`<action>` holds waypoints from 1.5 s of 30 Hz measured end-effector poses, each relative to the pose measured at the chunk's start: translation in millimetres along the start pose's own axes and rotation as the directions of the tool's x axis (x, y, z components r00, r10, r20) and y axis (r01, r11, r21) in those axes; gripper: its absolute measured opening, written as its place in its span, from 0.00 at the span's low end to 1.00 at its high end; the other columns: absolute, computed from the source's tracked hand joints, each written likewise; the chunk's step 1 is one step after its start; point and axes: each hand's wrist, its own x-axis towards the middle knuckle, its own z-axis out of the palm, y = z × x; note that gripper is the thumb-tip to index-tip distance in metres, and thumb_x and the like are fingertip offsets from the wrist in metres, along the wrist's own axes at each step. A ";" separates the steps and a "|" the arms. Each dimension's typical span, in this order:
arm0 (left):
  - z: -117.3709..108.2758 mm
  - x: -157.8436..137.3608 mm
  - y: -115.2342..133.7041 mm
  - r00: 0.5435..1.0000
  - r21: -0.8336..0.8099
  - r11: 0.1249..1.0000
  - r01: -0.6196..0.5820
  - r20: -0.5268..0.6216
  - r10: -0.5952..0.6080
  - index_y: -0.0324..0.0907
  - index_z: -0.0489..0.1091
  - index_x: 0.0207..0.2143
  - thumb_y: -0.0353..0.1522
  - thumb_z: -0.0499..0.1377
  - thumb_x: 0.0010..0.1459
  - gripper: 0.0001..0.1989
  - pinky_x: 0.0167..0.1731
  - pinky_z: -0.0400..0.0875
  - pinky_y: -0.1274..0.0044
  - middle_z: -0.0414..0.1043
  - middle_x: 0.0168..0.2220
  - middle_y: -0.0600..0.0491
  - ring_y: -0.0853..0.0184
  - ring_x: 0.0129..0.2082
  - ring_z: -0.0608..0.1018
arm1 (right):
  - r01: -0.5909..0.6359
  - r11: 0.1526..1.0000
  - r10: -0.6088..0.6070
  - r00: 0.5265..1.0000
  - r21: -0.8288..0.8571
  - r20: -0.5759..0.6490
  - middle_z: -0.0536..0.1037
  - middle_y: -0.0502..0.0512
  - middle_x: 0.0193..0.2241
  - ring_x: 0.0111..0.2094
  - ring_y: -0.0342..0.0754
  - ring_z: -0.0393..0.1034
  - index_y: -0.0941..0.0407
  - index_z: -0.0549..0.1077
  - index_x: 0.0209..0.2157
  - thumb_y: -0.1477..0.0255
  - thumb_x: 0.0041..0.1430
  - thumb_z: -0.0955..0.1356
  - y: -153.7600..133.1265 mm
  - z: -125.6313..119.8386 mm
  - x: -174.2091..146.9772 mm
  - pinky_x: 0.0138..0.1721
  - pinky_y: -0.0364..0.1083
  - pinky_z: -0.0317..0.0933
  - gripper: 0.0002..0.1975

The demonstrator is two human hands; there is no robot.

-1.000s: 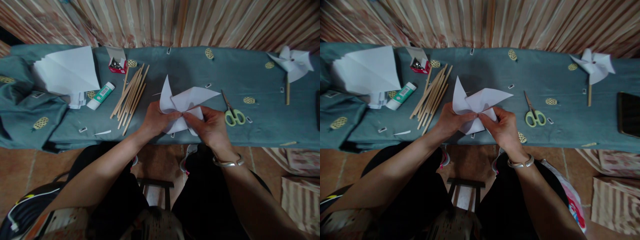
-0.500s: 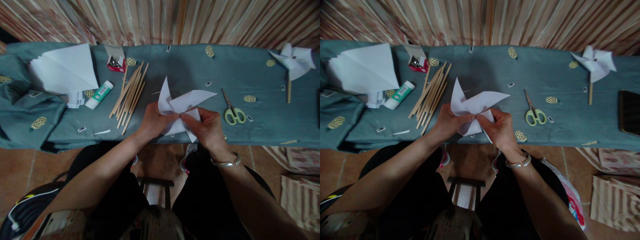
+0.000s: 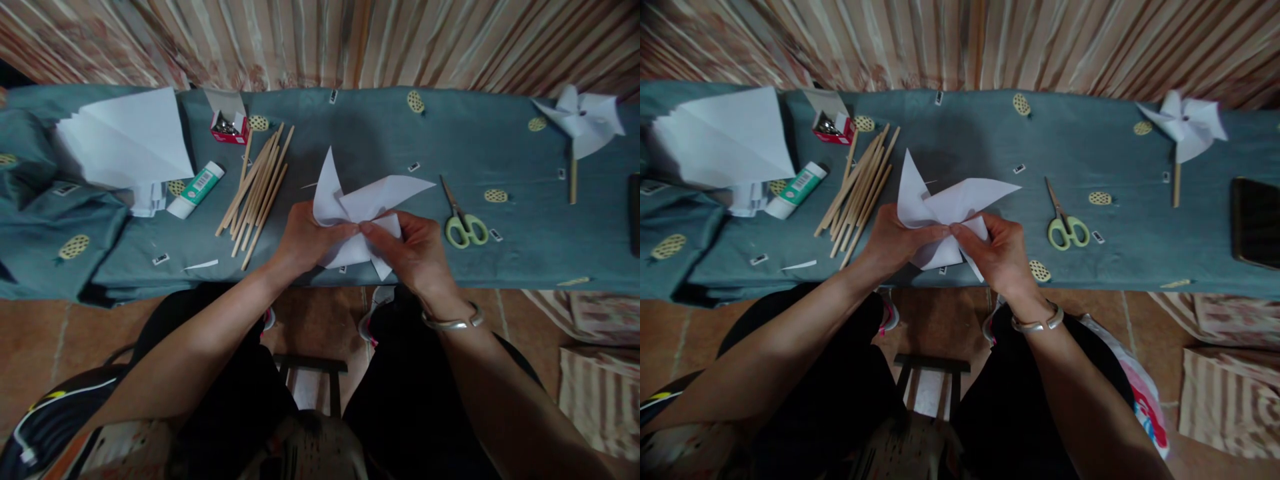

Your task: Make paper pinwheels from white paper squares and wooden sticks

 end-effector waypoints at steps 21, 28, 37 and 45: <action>1.7 -1.6 4.0 0.987 -0.136 0.979 0.155 0.052 -0.149 0.35 0.77 0.32 0.30 0.71 0.38 0.15 0.33 0.71 0.76 0.78 0.29 0.51 0.67 0.30 0.77 | -0.096 0.987 0.095 0.995 0.125 0.016 0.65 0.45 0.17 0.18 0.38 0.54 0.56 0.71 0.22 0.61 0.51 0.74 8.1 0.6 -1.0 0.18 0.41 0.46 0.16; 2.1 0.2 0.9 0.986 -0.221 0.961 0.167 0.029 -0.165 0.37 0.77 0.28 0.29 0.72 0.37 0.13 0.34 0.73 0.74 0.79 0.29 0.52 0.67 0.29 0.78 | -0.075 0.986 0.068 0.997 0.147 0.047 0.74 0.47 0.23 0.21 0.41 0.62 0.55 0.76 0.28 0.57 0.50 0.75 4.9 0.5 0.2 0.21 0.42 0.56 0.15; 1.4 3.4 2.3 0.986 -0.304 0.948 0.092 -0.106 -0.130 0.39 0.78 0.30 0.31 0.72 0.39 0.12 0.35 0.74 0.74 0.80 0.31 0.52 0.66 0.31 0.79 | 0.242 0.954 -0.280 0.931 -0.180 -0.233 0.78 0.58 0.49 0.51 0.55 0.73 0.52 0.75 0.45 0.61 0.56 0.73 -0.3 -14.6 0.3 0.51 0.57 0.68 0.17; 2.6 4.0 9.7 0.982 -0.360 0.930 0.081 -0.131 -0.136 0.40 0.78 0.29 0.32 0.72 0.39 0.12 0.35 0.74 0.74 0.80 0.30 0.53 0.67 0.29 0.79 | 0.434 0.734 -0.543 0.837 -0.523 -0.068 0.69 0.58 0.60 0.60 0.62 0.64 0.52 0.77 0.33 0.66 0.58 0.72 -11.8 -1.1 -14.1 0.58 0.66 0.60 0.05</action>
